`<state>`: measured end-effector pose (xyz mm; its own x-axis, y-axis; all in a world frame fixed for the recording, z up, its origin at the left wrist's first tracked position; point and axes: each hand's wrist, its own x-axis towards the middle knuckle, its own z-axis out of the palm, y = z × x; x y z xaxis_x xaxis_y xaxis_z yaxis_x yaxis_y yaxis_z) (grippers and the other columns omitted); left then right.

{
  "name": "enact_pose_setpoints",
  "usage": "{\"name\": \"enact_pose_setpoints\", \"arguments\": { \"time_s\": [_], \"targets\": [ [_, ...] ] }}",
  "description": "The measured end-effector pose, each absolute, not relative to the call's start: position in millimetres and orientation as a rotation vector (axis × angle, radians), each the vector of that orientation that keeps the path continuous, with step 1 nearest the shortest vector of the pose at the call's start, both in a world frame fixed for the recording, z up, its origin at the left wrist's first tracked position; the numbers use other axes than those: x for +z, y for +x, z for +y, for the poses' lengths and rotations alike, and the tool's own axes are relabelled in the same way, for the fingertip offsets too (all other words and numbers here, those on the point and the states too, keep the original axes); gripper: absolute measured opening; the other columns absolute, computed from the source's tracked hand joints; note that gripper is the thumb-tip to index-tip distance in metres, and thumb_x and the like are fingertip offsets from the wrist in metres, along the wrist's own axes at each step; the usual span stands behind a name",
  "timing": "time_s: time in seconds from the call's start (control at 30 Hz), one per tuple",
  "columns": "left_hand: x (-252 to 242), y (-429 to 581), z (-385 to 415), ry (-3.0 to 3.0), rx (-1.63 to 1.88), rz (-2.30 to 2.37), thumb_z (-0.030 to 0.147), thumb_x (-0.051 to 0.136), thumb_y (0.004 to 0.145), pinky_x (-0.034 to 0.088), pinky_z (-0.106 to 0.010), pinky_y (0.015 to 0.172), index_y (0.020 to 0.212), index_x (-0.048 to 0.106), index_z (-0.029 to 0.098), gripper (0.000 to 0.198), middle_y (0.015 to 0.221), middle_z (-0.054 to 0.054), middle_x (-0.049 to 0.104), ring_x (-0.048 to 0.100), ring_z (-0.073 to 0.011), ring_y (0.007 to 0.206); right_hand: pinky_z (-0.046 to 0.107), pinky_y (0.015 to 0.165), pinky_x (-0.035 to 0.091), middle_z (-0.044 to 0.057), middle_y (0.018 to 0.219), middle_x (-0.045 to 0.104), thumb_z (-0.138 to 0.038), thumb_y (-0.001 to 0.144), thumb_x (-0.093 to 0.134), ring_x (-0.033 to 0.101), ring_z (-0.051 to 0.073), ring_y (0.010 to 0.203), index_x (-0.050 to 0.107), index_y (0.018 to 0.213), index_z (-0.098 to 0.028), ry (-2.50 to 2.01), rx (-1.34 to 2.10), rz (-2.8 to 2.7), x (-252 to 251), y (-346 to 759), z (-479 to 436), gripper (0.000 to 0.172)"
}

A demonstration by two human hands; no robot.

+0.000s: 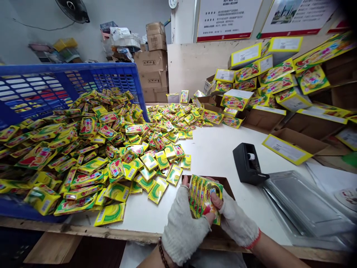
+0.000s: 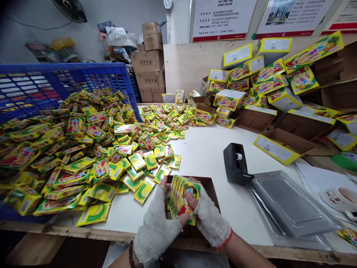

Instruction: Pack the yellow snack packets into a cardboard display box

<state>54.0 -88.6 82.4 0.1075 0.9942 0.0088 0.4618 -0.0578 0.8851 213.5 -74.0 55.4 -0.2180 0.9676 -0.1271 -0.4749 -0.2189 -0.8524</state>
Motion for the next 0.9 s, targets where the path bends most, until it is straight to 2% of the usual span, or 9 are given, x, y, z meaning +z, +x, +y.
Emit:
{"name": "enact_pose_setpoints", "arguments": {
  "time_s": [0.13, 0.23, 0.3, 0.37, 0.47, 0.57, 0.63, 0.73, 0.9],
  "targets": [
    [91, 52, -70, 1.44, 0.809, 1.328, 0.031, 0.078, 0.063, 0.051, -0.037, 0.101, 0.154, 0.018, 0.022, 0.11, 0.137, -0.012, 0.049, 0.059, -0.025, 0.115, 0.052, 0.101, 0.05, 0.017, 0.148, 0.045, -0.054, 0.077, 0.072, 0.057, 0.033, 0.125, 0.014, 0.148, -0.032, -0.843, 1.748, -0.72, 45, 216, -82, 0.094],
    [98, 41, -57, 1.562, 0.707, 1.301, 0.028, 0.079, 0.057, 0.047, -0.042, 0.106, 0.156, 0.016, 0.023, 0.118, 0.146, -0.014, 0.042, 0.053, -0.0296, 0.124, 0.051, 0.109, 0.044, 0.019, 0.152, 0.037, -0.056, 0.067, 0.08, 0.048, 0.032, 0.135, -0.002, 0.152, -0.03, -1.01, 1.606, -0.948, 47, 237, -73, 0.121],
    [104, 35, -51, 1.736, 0.568, 1.265, 0.028, 0.08, 0.056, 0.042, -0.047, 0.111, 0.158, 0.011, 0.025, 0.123, 0.153, -0.013, 0.036, 0.048, -0.0328, 0.131, 0.049, 0.115, 0.036, 0.017, 0.155, 0.031, -0.052, 0.062, 0.085, 0.04, 0.03, 0.141, -0.001, 0.154, -0.03, -1.052, 1.505, -1.222, 53, 251, -63, 0.127],
    [108, 32, -48, 1.868, 0.44, 1.191, 0.028, 0.078, 0.056, 0.04, -0.049, 0.113, 0.158, 0.008, 0.025, 0.124, 0.154, -0.012, 0.036, 0.046, -0.0341, 0.132, 0.048, 0.115, 0.036, 0.015, 0.153, 0.036, -0.046, 0.061, 0.088, 0.043, 0.03, 0.138, 0.019, 0.152, -0.028, -1.001, 1.568, -1.482, 60, 260, -53, 0.115],
    [104, 26, -52, 1.958, 0.431, 1.151, 0.027, 0.074, 0.06, 0.035, -0.048, 0.117, 0.158, 0.013, 0.021, 0.116, 0.157, -0.012, 0.032, 0.039, -0.0329, 0.14, 0.045, 0.1, 0.05, 0.013, 0.129, 0.059, -0.042, 0.061, 0.086, 0.061, 0.029, 0.115, 0.048, 0.132, -0.019, -1.102, 1.811, -1.605, 58, 256, -44, 0.084],
    [79, 19, -70, 1.844, 0.696, 1.37, 0.037, 0.067, 0.075, 0.021, -0.045, 0.124, 0.156, 0.023, 0.018, 0.094, 0.161, -0.011, 0.025, 0.025, -0.0281, 0.148, 0.039, 0.085, 0.053, 0.006, 0.095, 0.067, -0.047, 0.057, 0.081, 0.066, 0.024, 0.09, 0.052, 0.11, -0.017, -1.334, 1.942, -1.36, 40, 240, -44, 0.067],
    [53, 14, -89, 1.52, 0.893, 1.481, 0.048, 0.055, 0.087, 0.025, -0.045, 0.123, 0.155, 0.022, 0.015, 0.083, 0.16, -0.013, 0.025, 0.028, -0.0262, 0.147, 0.037, 0.082, 0.052, 0.003, 0.084, 0.066, -0.054, 0.058, 0.075, 0.065, 0.022, 0.083, 0.053, 0.097, -0.019, -1.361, 2.032, -1.255, 29, 229, -46, 0.057],
    [19, 12, -119, 1.215, 0.895, 1.434, 0.059, 0.05, 0.09, 0.026, -0.044, 0.122, 0.154, 0.023, 0.01, 0.086, 0.16, -0.016, 0.026, 0.029, -0.0279, 0.147, 0.037, 0.084, 0.049, 0.007, 0.089, 0.067, -0.055, 0.061, 0.071, 0.064, 0.025, 0.09, 0.059, 0.09, -0.017, -1.394, 2.052, -1.385, 28, 218, -48, 0.049],
    [6, 12, -142, 1.366, 0.755, 1.458, 0.059, 0.046, 0.092, 0.015, -0.041, 0.126, 0.154, 0.028, 0.01, 0.081, 0.161, -0.011, 0.025, 0.021, -0.024, 0.15, 0.035, 0.086, 0.046, 0.008, 0.111, 0.067, -0.039, 0.068, 0.064, 0.061, 0.027, 0.102, 0.069, 0.108, -0.02, -1.674, 1.532, -2.132, 57, 213, -48, 0.045]
  ]
}}
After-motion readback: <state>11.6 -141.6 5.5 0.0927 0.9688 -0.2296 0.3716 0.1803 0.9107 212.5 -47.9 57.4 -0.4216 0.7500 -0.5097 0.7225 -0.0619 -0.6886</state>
